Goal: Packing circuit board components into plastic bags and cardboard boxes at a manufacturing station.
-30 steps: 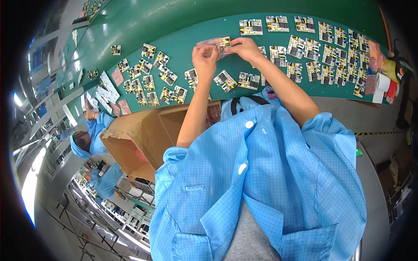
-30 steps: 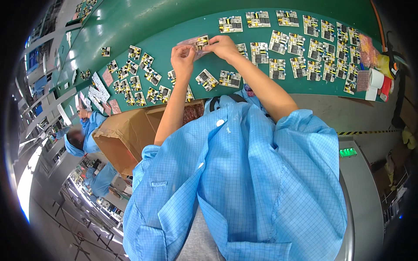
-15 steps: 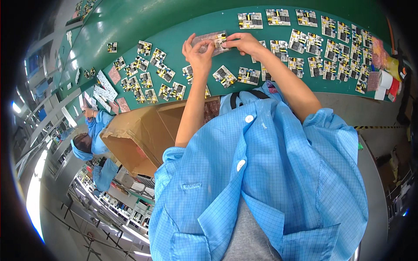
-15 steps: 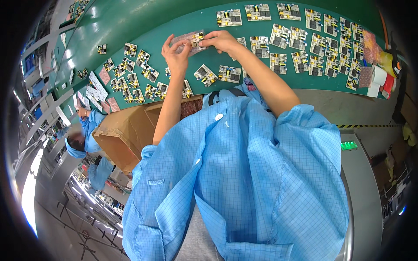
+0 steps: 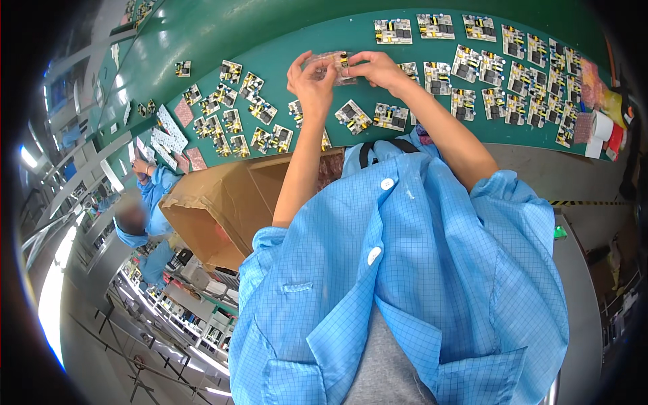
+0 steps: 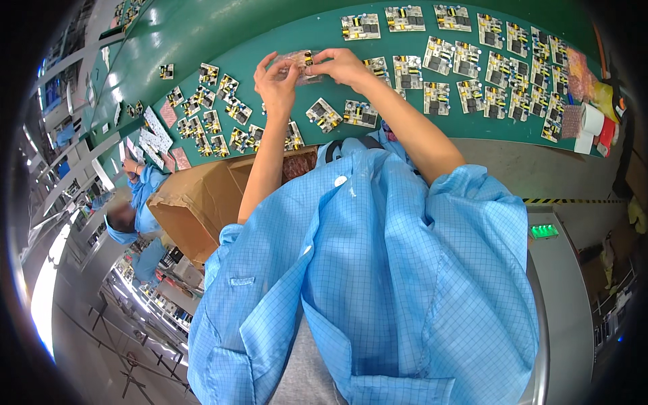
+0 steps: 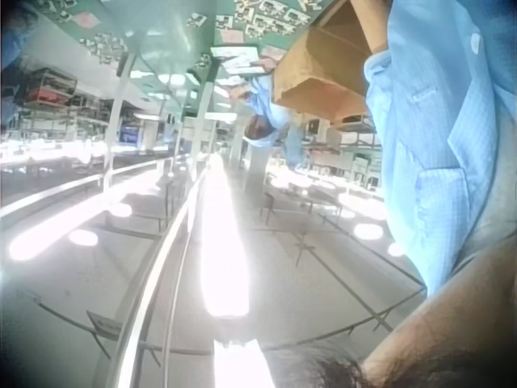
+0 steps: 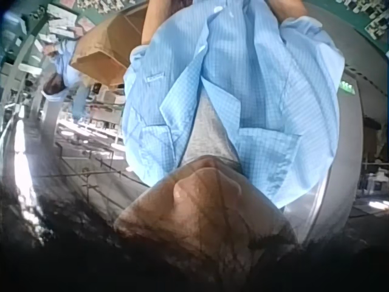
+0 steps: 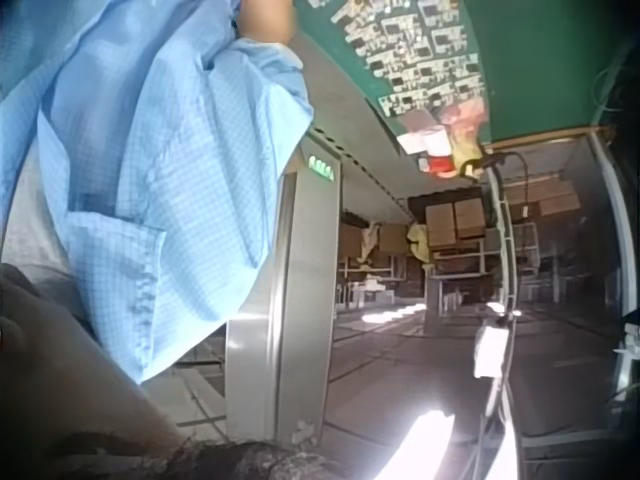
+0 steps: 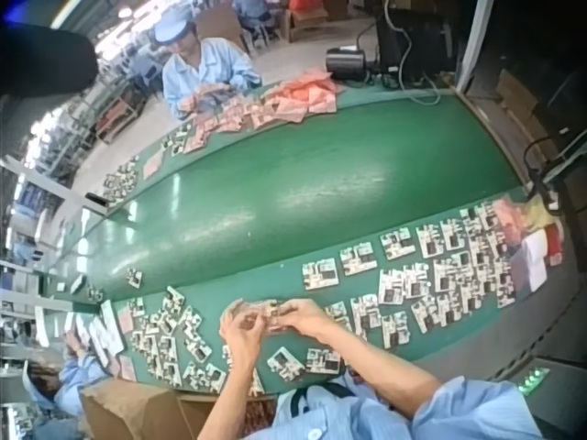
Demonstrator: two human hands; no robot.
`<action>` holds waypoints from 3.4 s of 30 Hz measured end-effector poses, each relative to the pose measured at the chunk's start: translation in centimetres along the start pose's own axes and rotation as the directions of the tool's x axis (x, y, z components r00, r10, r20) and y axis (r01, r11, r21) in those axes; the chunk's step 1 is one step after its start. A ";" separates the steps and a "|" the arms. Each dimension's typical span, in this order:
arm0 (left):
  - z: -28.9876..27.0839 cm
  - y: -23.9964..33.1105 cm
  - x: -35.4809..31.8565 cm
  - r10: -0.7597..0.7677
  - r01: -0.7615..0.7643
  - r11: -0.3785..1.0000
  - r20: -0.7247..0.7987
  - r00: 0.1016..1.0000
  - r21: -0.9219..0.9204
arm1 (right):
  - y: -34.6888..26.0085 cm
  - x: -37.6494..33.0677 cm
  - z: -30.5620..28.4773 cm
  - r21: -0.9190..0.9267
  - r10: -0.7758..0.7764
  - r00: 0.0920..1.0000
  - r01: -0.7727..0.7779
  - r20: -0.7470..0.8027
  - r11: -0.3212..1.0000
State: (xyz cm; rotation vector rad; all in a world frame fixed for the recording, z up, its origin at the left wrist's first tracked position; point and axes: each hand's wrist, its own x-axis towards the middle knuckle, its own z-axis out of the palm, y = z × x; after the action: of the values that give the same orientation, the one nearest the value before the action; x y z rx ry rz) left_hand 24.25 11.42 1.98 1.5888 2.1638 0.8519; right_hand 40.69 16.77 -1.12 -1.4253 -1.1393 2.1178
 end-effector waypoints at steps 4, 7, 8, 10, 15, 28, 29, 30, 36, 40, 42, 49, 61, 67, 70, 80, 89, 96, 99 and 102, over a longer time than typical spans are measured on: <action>-0.1 0.0 -0.1 0.003 -0.004 1.000 -0.010 1.000 -0.030 | -0.4 -0.3 1.1 0.129 0.006 0.990 0.012 -0.139 0.992; -0.1 0.3 -0.4 0.051 -0.051 0.998 -0.014 0.999 -0.030 | -0.4 -0.5 1.5 0.158 -0.023 0.997 0.035 -0.075 0.987; -0.2 0.4 -0.5 0.035 -0.035 0.998 -0.012 0.999 -0.045 | -0.2 -0.6 1.7 0.157 -0.024 0.997 0.035 -0.073 0.987; -0.5 0.6 -0.7 0.017 -0.018 0.998 -0.012 1.000 -0.059 | 0.2 -0.7 2.0 0.184 -0.102 0.991 0.117 -0.088 0.976; -1.1 0.6 -1.0 -0.010 0.018 0.964 0.034 0.999 -0.264 | 0.9 -0.5 2.1 0.182 -0.089 0.996 0.093 -0.029 0.979; -2.9 -1.8 -1.2 -0.410 0.491 0.601 0.285 0.867 -0.630 | 0.4 0.3 2.3 0.005 -0.153 0.982 0.153 0.109 0.988; -2.5 -1.5 -1.3 -0.394 0.565 0.537 0.406 0.825 -0.626 | 1.5 1.1 1.8 0.006 -0.153 0.982 0.153 0.107 0.988; -1.5 -1.7 -1.9 -0.366 0.588 0.513 0.460 0.809 -0.626 | 3.3 2.3 1.4 -0.097 -0.270 0.959 0.277 0.082 0.956; -2.8 -4.3 -4.8 -0.601 0.692 0.313 0.429 0.675 -0.650 | 0.8 4.4 3.9 -0.516 -0.472 0.880 0.427 0.049 0.743; -7.0 -7.1 -6.0 -0.499 0.628 0.447 0.405 0.766 -0.637 | 2.4 7.4 2.8 -0.747 -0.592 0.796 0.467 0.123 0.473; -10.2 -10.3 -7.2 -0.577 0.576 0.523 0.237 0.782 -0.628 | 1.9 7.6 3.8 -0.723 -0.671 0.733 0.525 0.115 0.449; -19.9 -17.7 -13.0 -0.624 0.515 0.755 -0.203 0.755 -0.405 | 2.7 5.3 7.0 -0.810 -0.723 0.644 0.548 0.248 0.210; -32.6 -21.3 -25.9 -0.550 0.818 0.257 -0.619 0.561 0.514 | -1.1 9.2 11.5 -0.858 -0.429 0.841 0.456 0.328 0.236; -32.4 -22.1 -24.4 -0.457 0.818 0.368 -0.679 0.574 0.443 | -1.2 13.4 12.7 -0.793 -0.233 0.867 0.497 0.440 0.351; -31.5 -23.5 -25.6 -0.324 0.785 0.441 -0.738 0.592 0.436 | -1.1 15.2 12.4 -0.804 -0.325 0.822 0.548 0.467 0.230; -32.1 -22.9 -26.4 -0.184 0.775 0.479 -0.816 0.548 0.412 | -0.8 4.8 22.7 -0.705 -0.569 0.512 0.686 0.643 -0.179; -29.5 -20.4 -26.9 -0.336 0.814 0.528 -0.821 0.462 0.242 | 4.7 -3.7 28.7 -0.539 -0.439 0.545 0.829 0.715 0.151; -32.1 -17.7 -26.8 -0.613 0.780 0.625 -0.631 0.476 -0.019 | -1.7 -9.3 50.5 -0.007 -0.460 0.083 0.986 0.884 0.165; -35.6 -19.3 -28.0 -0.775 0.683 0.632 -0.337 0.535 -0.368 | -0.9 -6.7 56.4 -0.138 -0.287 0.082 0.974 0.954 -0.181; -39.4 -25.5 -30.7 -0.832 0.689 0.551 -0.243 0.500 -0.470 | 4.3 -5.4 58.7 -0.208 0.133 0.369 0.748 0.920 -0.630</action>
State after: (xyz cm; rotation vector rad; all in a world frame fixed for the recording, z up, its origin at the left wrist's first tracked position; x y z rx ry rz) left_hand -7.48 -33.32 13.49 0.1198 2.4855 1.2007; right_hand -8.45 -14.41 9.02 0.3901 -3.2880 -0.0226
